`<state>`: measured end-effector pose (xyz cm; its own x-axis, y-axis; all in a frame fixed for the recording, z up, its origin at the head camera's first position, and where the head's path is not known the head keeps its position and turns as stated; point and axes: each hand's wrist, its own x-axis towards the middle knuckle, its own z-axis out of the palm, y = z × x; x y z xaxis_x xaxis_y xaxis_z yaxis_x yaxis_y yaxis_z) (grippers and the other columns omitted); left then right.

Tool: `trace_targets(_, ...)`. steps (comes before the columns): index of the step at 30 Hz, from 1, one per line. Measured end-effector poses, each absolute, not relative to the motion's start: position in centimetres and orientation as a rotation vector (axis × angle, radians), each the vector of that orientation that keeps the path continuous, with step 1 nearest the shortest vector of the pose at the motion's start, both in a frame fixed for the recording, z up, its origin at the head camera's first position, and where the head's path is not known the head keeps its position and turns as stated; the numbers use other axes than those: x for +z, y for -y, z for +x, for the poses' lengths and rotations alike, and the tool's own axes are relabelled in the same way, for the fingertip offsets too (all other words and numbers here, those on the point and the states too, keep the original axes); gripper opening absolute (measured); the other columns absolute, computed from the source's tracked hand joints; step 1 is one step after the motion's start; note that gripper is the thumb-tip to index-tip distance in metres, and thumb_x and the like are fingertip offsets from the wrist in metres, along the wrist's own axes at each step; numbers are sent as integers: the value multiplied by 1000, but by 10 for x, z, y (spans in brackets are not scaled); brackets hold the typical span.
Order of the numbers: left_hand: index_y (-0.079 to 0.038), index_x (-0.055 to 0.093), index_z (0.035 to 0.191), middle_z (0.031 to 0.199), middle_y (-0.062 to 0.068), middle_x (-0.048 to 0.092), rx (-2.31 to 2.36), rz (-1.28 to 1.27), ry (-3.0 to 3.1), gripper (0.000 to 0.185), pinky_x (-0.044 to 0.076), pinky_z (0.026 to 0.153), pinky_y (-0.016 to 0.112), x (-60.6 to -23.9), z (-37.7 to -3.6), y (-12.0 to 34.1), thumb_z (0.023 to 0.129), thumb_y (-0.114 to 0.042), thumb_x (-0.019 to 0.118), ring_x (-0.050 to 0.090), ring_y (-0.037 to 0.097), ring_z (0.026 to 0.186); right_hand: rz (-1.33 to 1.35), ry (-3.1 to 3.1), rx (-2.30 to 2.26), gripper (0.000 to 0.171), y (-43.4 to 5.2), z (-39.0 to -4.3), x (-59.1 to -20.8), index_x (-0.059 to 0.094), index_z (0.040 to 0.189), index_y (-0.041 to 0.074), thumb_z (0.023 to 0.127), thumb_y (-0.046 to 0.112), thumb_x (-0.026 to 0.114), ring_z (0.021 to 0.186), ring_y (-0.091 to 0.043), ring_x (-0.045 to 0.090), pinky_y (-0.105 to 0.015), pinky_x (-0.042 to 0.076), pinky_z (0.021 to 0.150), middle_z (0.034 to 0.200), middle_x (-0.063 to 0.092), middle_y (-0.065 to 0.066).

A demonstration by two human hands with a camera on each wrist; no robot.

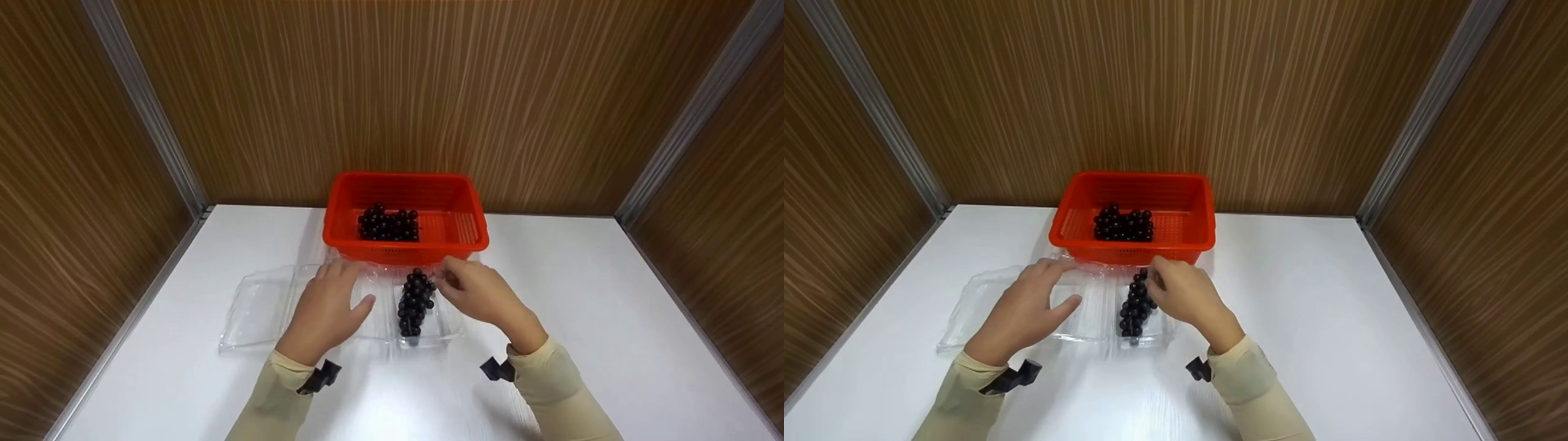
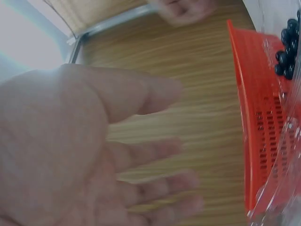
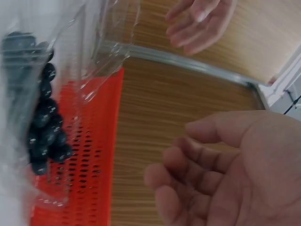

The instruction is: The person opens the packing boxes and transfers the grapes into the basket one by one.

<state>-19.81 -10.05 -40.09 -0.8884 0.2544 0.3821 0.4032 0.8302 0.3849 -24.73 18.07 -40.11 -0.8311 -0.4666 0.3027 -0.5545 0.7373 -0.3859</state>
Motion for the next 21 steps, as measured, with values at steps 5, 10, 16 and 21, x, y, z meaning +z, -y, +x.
trace_targets(5, -11, 56, 142, 130, 11, 60, -663, -610, 2672, 58, 53, 100, 47, -409, -204, 91, 91, -31, 77, 57, 29, 119, 842, 2508, 799, 10, -168, -242, -398, 64, 99, 15, 95, 9, 70, 82, -13, 66, -34, 59, 76, 90, 68, 5)
trace_targets(10, -11, 47, 151, 143, 13, 55, -657, -663, 2763, 78, 49, 107, 51, -416, -204, 90, 87, -39, 81, 54, 33, 128, 844, 2447, 778, 15, -156, -244, -408, 62, 107, 14, 95, 8, 69, 88, -18, 67, -36, 61, 85, 98, 70, 1)
trace_targets(16, -10, 49, 152, 145, 14, 54, -656, -668, 2812, 77, 49, 106, 53, -422, -203, 88, 88, -40, 80, 55, 35, 129, 827, 2678, 589, 23, -155, -244, -422, 64, 110, 13, 92, 16, 77, 94, -22, 69, -42, 60, 82, 103, 69, -3)
trace_targets(21, -7, 53, 148, 143, 17, 55, -622, -665, 2844, 72, 52, 101, 54, -428, -204, 84, 89, -40, 79, 58, 38, 123, 861, 2793, 510, 42, -158, -246, -429, 59, 125, 16, 89, 19, 81, 98, -24, 71, -46, 61, 85, 108, 71, -6)
